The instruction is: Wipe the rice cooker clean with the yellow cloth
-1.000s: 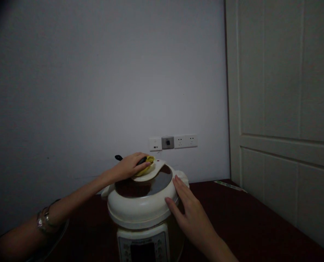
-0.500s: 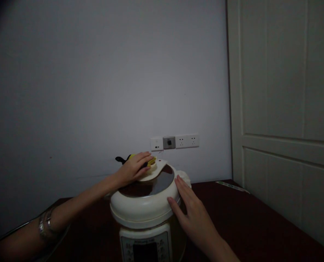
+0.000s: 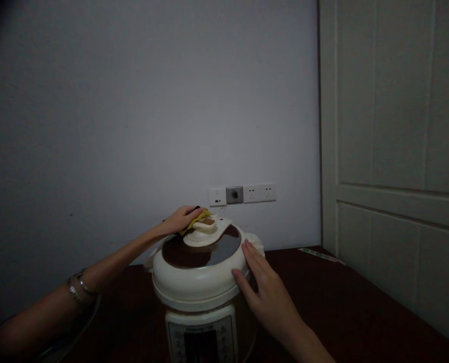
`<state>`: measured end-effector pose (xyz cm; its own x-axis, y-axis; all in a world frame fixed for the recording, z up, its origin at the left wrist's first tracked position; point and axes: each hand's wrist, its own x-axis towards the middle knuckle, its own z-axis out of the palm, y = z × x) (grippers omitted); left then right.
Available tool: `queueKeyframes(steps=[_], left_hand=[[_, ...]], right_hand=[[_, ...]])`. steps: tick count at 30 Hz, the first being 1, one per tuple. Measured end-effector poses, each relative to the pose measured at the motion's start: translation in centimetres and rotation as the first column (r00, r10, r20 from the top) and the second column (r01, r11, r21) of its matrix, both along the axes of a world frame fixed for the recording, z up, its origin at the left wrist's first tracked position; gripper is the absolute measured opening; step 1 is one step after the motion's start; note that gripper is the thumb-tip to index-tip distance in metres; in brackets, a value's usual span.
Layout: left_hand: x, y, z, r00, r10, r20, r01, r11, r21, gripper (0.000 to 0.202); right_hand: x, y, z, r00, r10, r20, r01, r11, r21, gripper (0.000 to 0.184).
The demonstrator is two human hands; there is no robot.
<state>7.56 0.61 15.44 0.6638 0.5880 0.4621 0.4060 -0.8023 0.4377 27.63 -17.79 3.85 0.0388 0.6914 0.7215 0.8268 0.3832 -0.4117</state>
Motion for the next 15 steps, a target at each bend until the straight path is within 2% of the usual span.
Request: queueKeyframes(steps=[2, 4, 6, 8, 10, 12, 15], left_hand=[[0.5, -1.5, 0.5, 0.994, -0.065, -0.089, 0.077, 0.987, 0.141, 0.045], [1.1, -3.0, 1.0, 0.976, -0.126, -0.178, 0.173, 0.945, 0.278, 0.04], [1.6, -3.7, 1.3, 0.959, -0.174, -0.225, 0.245, 0.907, 0.343, 0.038], [1.7, -3.3, 1.5, 0.961, -0.167, -0.222, 0.231, 0.925, 0.301, 0.04], [1.5, -2.0, 1.7, 0.972, -0.105, -0.209, 0.145, 0.972, 0.186, 0.047], [1.2, -0.8, 1.9, 0.975, -0.04, -0.217, 0.063, 0.993, 0.101, 0.054], [1.4, -0.7, 1.9, 0.971, -0.02, -0.238, 0.059, 0.986, 0.157, 0.053]], right_hand=[[0.0, 0.0, 0.0, 1.0, -0.001, -0.002, 0.001, 1.0, 0.003, 0.057], [0.0, 0.1, -0.1, 1.0, 0.0, -0.003, 0.0, 1.0, 0.002, 0.057], [0.0, 0.1, -0.1, 1.0, 0.0, 0.002, 0.0, 1.0, -0.007, 0.058], [0.1, 0.1, -0.2, 1.0, -0.001, 0.009, 0.001, 1.0, -0.017, 0.058], [0.1, 0.1, -0.1, 1.0, -0.004, 0.013, 0.004, 1.0, -0.019, 0.058], [0.1, 0.0, 0.0, 1.0, -0.009, 0.014, 0.01, 1.0, -0.016, 0.057], [-0.1, -0.1, 0.1, 1.0, -0.016, 0.011, 0.016, 1.0, -0.008, 0.057]])
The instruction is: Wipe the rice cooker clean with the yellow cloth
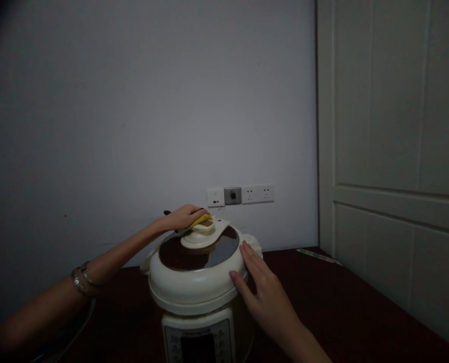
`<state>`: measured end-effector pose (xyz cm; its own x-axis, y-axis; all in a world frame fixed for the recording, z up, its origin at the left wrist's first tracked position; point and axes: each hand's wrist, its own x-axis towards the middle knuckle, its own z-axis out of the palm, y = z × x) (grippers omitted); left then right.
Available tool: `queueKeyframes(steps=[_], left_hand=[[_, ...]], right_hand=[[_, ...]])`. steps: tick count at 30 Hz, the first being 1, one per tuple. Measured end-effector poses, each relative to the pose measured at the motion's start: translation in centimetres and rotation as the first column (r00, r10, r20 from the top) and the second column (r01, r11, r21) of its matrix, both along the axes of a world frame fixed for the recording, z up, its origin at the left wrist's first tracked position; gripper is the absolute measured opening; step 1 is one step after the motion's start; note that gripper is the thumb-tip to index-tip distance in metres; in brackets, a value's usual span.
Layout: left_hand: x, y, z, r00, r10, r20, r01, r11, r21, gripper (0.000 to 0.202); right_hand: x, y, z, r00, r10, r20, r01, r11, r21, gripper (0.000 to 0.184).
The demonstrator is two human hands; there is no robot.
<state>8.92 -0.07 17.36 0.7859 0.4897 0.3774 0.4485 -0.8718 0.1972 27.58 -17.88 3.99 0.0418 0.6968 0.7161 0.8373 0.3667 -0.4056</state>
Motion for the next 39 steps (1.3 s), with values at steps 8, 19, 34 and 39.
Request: queueKeyframes(steps=[8, 19, 34, 39], left_hand=[[2.9, -4.9, -1.0, 0.956, -0.196, -0.218, 0.275, 0.858, 0.433, 0.031], [0.0, 1.3, -1.5, 0.936, 0.141, 0.323, 0.027, 0.885, -0.465, 0.042], [-2.1, -5.4, -6.0, 0.864, 0.183, 0.468, -0.234, 0.971, 0.053, 0.037], [-2.5, -9.2, -7.7, 0.922, 0.139, 0.36, -0.245, 0.933, 0.265, 0.04]], right_hand=[[0.1, 0.2, -0.2, 1.0, 0.008, 0.012, -0.008, 1.0, 0.012, 0.058], [0.3, 0.2, 0.1, 1.0, 0.025, 0.01, -0.025, 1.0, 0.013, 0.062], [0.4, 0.5, -0.3, 0.997, 0.051, -0.059, -0.047, 0.997, 0.059, 0.059], [0.9, 0.8, -0.2, 0.985, 0.093, -0.144, -0.085, 0.994, 0.062, 0.055]])
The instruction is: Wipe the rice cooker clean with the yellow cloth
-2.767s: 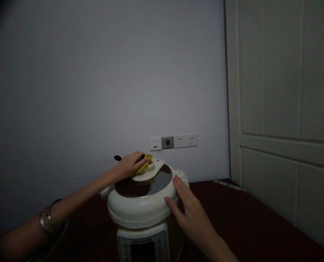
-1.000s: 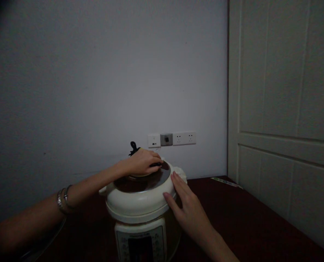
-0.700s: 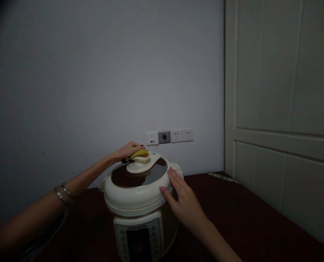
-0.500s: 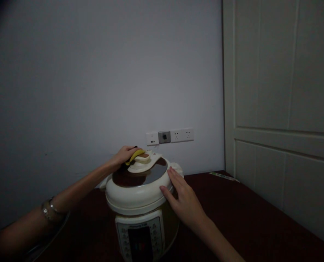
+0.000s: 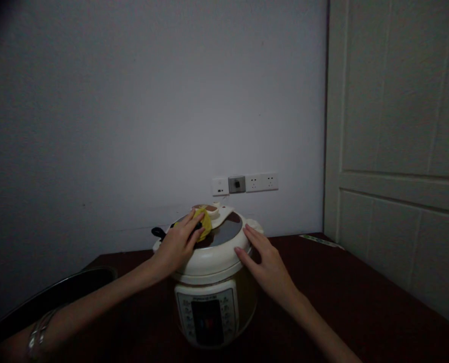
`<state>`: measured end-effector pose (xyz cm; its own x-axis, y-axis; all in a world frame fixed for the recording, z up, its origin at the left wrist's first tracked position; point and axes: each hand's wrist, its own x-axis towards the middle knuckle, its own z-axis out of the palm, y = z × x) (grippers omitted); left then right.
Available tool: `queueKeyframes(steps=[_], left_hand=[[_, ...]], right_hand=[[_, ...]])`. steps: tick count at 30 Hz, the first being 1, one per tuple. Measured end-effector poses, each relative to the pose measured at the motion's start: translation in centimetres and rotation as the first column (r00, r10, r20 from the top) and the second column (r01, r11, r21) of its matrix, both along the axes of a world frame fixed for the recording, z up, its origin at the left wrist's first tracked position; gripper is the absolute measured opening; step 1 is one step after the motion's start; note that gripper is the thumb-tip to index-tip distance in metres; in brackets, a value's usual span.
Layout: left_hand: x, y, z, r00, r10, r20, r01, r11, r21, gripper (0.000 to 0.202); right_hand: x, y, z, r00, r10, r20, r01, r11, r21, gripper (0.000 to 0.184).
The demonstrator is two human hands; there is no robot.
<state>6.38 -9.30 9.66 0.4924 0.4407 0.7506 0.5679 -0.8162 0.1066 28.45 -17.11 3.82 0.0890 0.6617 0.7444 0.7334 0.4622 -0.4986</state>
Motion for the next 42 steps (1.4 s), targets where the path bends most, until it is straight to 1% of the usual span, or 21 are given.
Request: queueKeyframes(steps=[3, 5, 8, 10, 12, 14, 15, 17, 19, 20, 21, 23, 25, 27, 30, 32, 34, 37, 39, 40, 42], left_hand=[[0.2, -1.2, 0.1, 0.998, -0.01, -0.064, 0.013, 0.998, 0.054, 0.036], [0.6, -1.9, 0.5, 0.987, -0.045, -0.153, 0.06, 0.994, 0.089, 0.033], [1.7, -2.9, 1.4, 0.944, -0.07, -0.322, 0.119, 0.983, 0.136, 0.03], [3.3, -3.4, 2.3, 0.905, -0.058, -0.422, 0.131, 0.981, 0.146, 0.029], [5.6, -3.4, 3.2, 0.858, -0.066, -0.51, 0.155, 0.979, 0.134, 0.031], [8.5, -3.0, 4.1, 0.794, -0.1, -0.6, 0.189, 0.978, 0.087, 0.031], [10.0, -2.8, 4.4, 0.759, -0.097, -0.643, 0.167, 0.985, 0.049, 0.032], [12.4, -2.5, 4.9, 0.72, -0.088, -0.689, 0.134, 0.991, 0.013, 0.031], [13.6, -2.6, 4.9, 0.701, -0.081, -0.708, 0.118, 0.993, 0.004, 0.03], [13.5, -2.9, 4.8, 0.699, -0.084, -0.71, 0.125, 0.992, 0.006, 0.029], [13.1, -3.3, 4.5, 0.704, -0.092, -0.704, 0.141, 0.99, 0.011, 0.028], [11.3, -4.3, 3.8, 0.727, -0.131, -0.674, 0.202, 0.979, 0.028, 0.027], [8.7, -5.1, 2.9, 0.76, -0.189, -0.622, 0.281, 0.958, 0.052, 0.024], [5.9, -5.5, 2.0, 0.791, -0.265, -0.551, 0.359, 0.931, 0.067, 0.024], [1.9, -4.9, 1.0, 0.818, -0.382, -0.431, 0.443, 0.896, 0.046, 0.031], [-0.5, -3.9, 0.2, 0.846, -0.414, -0.336, 0.45, 0.892, 0.033, 0.034], [-2.7, -3.0, -0.6, 0.883, -0.414, -0.221, 0.431, 0.901, 0.035, 0.034], [-5.4, -1.9, -2.3, 0.934, -0.357, 0.0, 0.357, 0.934, 0.025, 0.033], [-6.9, -1.4, -3.4, 0.945, -0.246, 0.215, 0.255, 0.967, -0.018, 0.033], [-7.5, -1.1, -3.9, 0.928, -0.167, 0.333, 0.194, 0.98, -0.051, 0.035], [-8.7, -0.4, -4.5, 0.842, 0.0, 0.54, 0.085, 0.987, -0.133, 0.039]], right_hand=[[0.7, 0.3, 0.4, 0.989, 0.052, -0.136, -0.054, 0.998, -0.011, 0.045], [1.2, 0.4, 0.7, 0.961, 0.077, -0.264, -0.083, 0.996, -0.01, 0.041], [2.1, 0.5, 1.4, 0.911, 0.067, -0.406, -0.06, 0.998, 0.028, 0.038], [2.6, 0.3, 1.8, 0.888, 0.064, -0.455, -0.045, 0.998, 0.051, 0.036], [2.8, 0.0, 2.1, 0.87, 0.085, -0.485, -0.063, 0.996, 0.062, 0.035], [2.8, -0.5, 2.1, 0.868, 0.096, -0.488, -0.071, 0.995, 0.069, 0.034], [2.8, -0.8, 2.1, 0.874, 0.089, -0.477, -0.063, 0.995, 0.071, 0.033], [2.9, -1.6, 1.9, 0.893, 0.054, -0.447, -0.028, 0.998, 0.064, 0.033], [3.3, -2.6, 1.7, 0.909, -0.001, -0.418, 0.027, 0.998, 0.055, 0.034], [3.6, -3.2, 1.6, 0.913, -0.029, -0.407, 0.056, 0.997, 0.056, 0.034], [3.9, -3.7, 1.6, 0.916, -0.053, -0.399, 0.083, 0.995, 0.06, 0.033], [4.5, -4.7, 1.5, 0.919, -0.089, -0.384, 0.125, 0.99, 0.069, 0.031], [5.0, -5.5, 1.4, 0.928, -0.11, -0.356, 0.143, 0.988, 0.066, 0.03], [4.9, -5.9, 1.3, 0.946, -0.129, -0.296, 0.151, 0.987, 0.054, 0.03], [3.5, -6.3, 1.2, 0.976, -0.123, -0.179, 0.134, 0.99, 0.05, 0.029], [1.8, -6.6, 1.2, 0.991, -0.09, -0.096, 0.096, 0.993, 0.064, 0.028], [-0.2, -7.0, 1.3, 0.999, -0.039, -0.008, 0.039, 0.996, 0.081, 0.026], [-2.9, -7.7, 1.4, 0.995, 0.036, 0.098, -0.045, 0.995, 0.087, 0.024], [-4.1, -8.2, 1.3, 0.987, 0.063, 0.145, -0.077, 0.993, 0.088, 0.025], [-4.5, -8.5, 1.2, 0.984, 0.067, 0.166, -0.083, 0.992, 0.091, 0.025], [-4.7, -8.8, 1.0, 0.979, 0.053, 0.198, -0.076, 0.991, 0.108, 0.028]])
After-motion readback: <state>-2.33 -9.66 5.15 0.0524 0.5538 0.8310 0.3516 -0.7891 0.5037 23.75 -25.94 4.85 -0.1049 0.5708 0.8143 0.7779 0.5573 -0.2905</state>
